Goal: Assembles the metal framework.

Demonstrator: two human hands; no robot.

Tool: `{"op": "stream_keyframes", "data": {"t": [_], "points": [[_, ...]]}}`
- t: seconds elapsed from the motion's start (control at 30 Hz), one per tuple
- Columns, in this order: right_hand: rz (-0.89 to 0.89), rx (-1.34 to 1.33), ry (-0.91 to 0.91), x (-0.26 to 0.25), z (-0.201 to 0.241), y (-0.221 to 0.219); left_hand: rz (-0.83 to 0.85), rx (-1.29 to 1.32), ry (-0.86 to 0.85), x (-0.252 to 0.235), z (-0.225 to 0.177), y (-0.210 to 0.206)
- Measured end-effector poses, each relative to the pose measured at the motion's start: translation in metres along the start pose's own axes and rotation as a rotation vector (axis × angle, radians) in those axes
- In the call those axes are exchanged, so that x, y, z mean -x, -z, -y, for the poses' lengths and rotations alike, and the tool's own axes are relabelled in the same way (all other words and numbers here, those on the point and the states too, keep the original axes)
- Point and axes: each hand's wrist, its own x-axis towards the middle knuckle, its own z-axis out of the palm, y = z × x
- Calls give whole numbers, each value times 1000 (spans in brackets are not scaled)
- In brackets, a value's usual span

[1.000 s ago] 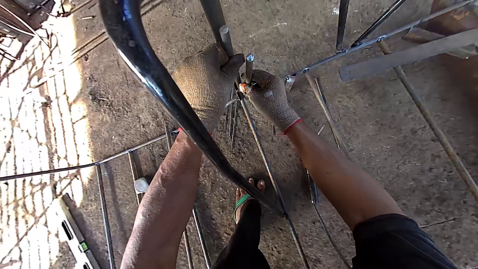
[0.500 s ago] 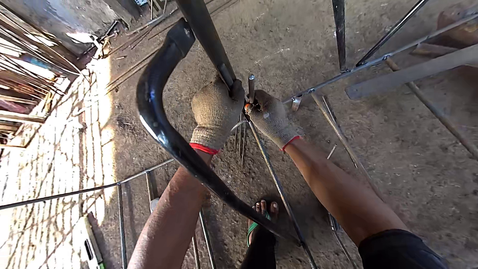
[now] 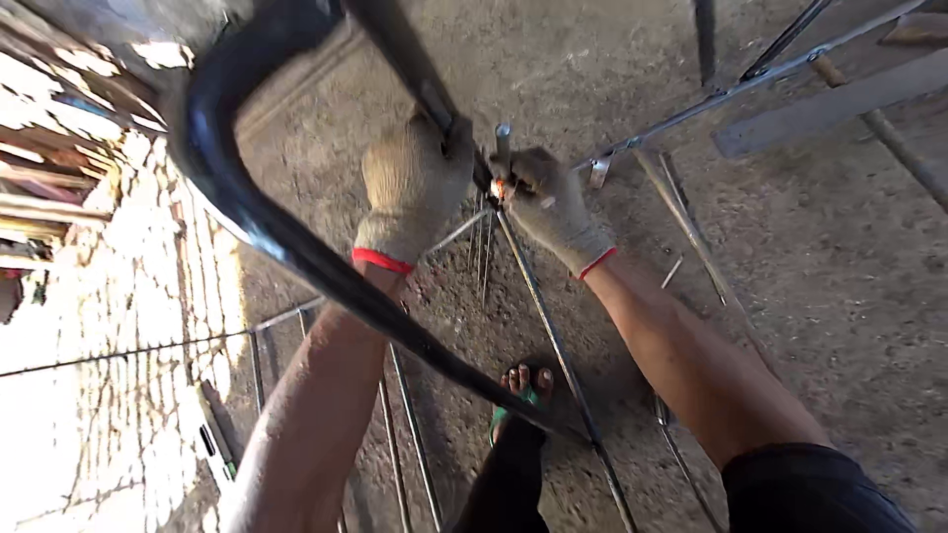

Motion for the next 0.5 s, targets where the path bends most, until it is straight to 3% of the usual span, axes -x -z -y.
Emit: {"op": "stream_keyframes", "data": {"t": [0.1, 0.3, 0.5], "points": [[28, 20, 22, 5, -4, 2, 9, 51, 40, 1, -3, -2], [-88, -107, 105, 1, -2, -4, -62, 200, -9, 0, 6, -12], [-99, -164, 152, 2, 3, -19, -105, 492, -71, 8, 24, -21]]}}
